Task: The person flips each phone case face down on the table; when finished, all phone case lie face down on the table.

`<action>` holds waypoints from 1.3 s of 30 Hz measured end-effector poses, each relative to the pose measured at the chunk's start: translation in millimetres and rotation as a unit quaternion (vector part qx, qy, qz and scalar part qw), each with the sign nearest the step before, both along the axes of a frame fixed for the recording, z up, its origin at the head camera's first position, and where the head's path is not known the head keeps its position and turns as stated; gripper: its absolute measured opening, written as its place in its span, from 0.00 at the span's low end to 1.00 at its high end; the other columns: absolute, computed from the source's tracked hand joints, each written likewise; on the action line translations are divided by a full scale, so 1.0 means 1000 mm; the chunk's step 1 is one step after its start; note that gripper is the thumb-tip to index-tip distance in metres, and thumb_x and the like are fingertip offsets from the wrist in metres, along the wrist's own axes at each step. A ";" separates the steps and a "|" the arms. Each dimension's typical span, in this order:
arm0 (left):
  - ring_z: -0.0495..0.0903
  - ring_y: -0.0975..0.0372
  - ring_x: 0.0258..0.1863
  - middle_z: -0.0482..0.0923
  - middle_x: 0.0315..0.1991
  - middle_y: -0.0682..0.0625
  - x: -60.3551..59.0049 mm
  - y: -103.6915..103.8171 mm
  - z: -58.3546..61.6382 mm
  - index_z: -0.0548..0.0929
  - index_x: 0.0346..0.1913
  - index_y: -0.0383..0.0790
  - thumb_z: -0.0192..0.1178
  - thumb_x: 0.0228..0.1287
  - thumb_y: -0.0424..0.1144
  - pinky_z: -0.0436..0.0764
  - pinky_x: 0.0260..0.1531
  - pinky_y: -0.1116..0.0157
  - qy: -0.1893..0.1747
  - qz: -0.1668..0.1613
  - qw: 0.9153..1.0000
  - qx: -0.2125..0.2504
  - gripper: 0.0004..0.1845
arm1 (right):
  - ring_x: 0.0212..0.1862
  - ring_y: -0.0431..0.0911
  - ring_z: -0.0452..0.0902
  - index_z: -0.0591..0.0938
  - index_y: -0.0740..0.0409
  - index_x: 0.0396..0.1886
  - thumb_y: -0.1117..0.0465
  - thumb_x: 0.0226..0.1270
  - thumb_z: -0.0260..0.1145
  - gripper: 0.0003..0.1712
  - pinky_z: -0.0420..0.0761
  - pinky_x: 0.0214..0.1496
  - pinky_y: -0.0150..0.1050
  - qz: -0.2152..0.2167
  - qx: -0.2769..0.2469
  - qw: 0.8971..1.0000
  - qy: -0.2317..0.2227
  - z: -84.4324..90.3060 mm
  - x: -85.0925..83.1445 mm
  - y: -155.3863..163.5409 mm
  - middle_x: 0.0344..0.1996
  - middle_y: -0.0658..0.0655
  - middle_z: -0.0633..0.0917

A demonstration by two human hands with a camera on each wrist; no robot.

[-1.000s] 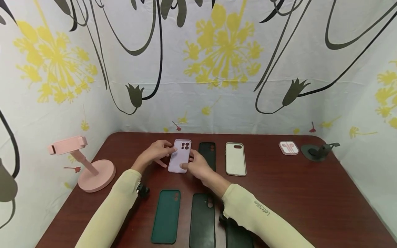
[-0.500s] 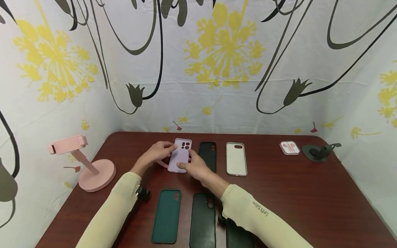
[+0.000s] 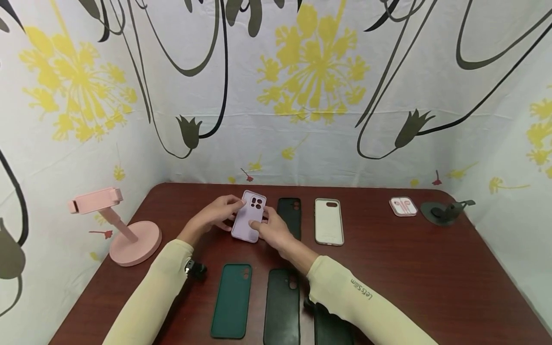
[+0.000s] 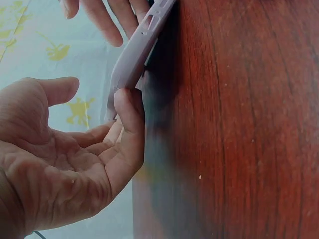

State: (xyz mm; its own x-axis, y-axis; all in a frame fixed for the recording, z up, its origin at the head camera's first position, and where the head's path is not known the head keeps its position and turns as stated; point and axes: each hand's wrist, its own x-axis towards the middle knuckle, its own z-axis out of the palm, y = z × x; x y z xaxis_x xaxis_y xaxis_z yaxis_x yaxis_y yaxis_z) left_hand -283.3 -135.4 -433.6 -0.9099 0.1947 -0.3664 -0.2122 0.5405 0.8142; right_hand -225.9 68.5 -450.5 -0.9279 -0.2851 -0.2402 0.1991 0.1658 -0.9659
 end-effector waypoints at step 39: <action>0.83 0.46 0.62 0.76 0.66 0.38 0.022 0.013 -0.008 0.74 0.74 0.46 0.46 0.88 0.48 0.92 0.39 0.49 -0.016 -0.096 0.988 0.121 0.21 | 0.63 0.63 0.83 0.66 0.46 0.80 0.56 0.83 0.58 0.30 0.93 0.36 0.53 -0.086 -0.014 0.996 0.003 0.006 -0.006 -0.005 0.66 0.66 0.80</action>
State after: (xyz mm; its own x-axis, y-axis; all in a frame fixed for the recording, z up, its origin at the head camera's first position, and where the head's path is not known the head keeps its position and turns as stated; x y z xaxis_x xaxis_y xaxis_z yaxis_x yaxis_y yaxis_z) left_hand -261.0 -122.9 -441.4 -0.8363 0.4480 -0.3162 -0.1530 0.3631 0.9191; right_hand -231.5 63.8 -444.1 -0.9649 -0.1276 -0.2295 0.2173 0.1027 -0.9707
